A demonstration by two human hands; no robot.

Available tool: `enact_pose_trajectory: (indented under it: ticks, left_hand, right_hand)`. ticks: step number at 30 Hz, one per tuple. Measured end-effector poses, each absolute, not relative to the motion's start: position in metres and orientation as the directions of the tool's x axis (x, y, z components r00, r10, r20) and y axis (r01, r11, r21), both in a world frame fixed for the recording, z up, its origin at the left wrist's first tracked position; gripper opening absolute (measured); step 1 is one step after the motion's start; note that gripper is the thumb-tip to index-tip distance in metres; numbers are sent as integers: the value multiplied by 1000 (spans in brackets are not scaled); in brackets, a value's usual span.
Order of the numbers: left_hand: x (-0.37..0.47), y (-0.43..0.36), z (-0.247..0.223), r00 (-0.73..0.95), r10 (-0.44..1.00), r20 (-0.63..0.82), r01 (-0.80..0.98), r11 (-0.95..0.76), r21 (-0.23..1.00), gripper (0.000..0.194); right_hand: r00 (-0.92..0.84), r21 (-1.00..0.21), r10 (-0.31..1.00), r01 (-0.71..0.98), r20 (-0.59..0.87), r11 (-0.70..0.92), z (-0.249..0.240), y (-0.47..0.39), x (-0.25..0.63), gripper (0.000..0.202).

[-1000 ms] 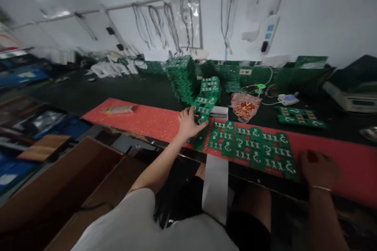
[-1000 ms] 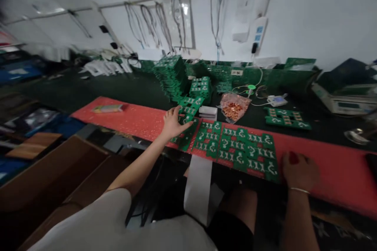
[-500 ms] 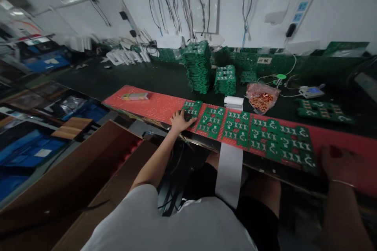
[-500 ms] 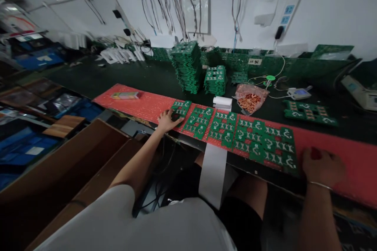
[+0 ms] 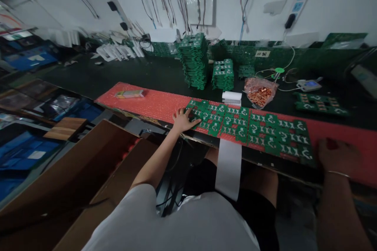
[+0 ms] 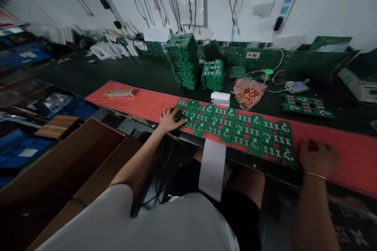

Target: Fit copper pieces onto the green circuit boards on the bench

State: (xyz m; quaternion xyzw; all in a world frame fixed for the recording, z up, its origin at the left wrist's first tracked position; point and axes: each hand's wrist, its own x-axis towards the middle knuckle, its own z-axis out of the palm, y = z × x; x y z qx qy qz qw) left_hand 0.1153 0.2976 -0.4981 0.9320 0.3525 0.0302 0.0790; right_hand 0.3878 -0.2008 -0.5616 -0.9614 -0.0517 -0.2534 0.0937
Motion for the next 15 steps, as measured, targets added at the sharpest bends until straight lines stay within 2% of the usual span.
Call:
enact_pose_trajectory:
  ticks: [6, 15]
  left_hand:
    - [126, 287, -496, 747, 664, 10, 656, -740, 148, 95]
    - [134, 274, -488, 726, 687, -18, 685, -721, 104, 95]
  right_hand:
    - [878, -199, -4, 104, 478, -974, -554, -197, 384, 58]
    - [921, -173, -22, 49, 389, -984, -546, -193, 382, 54]
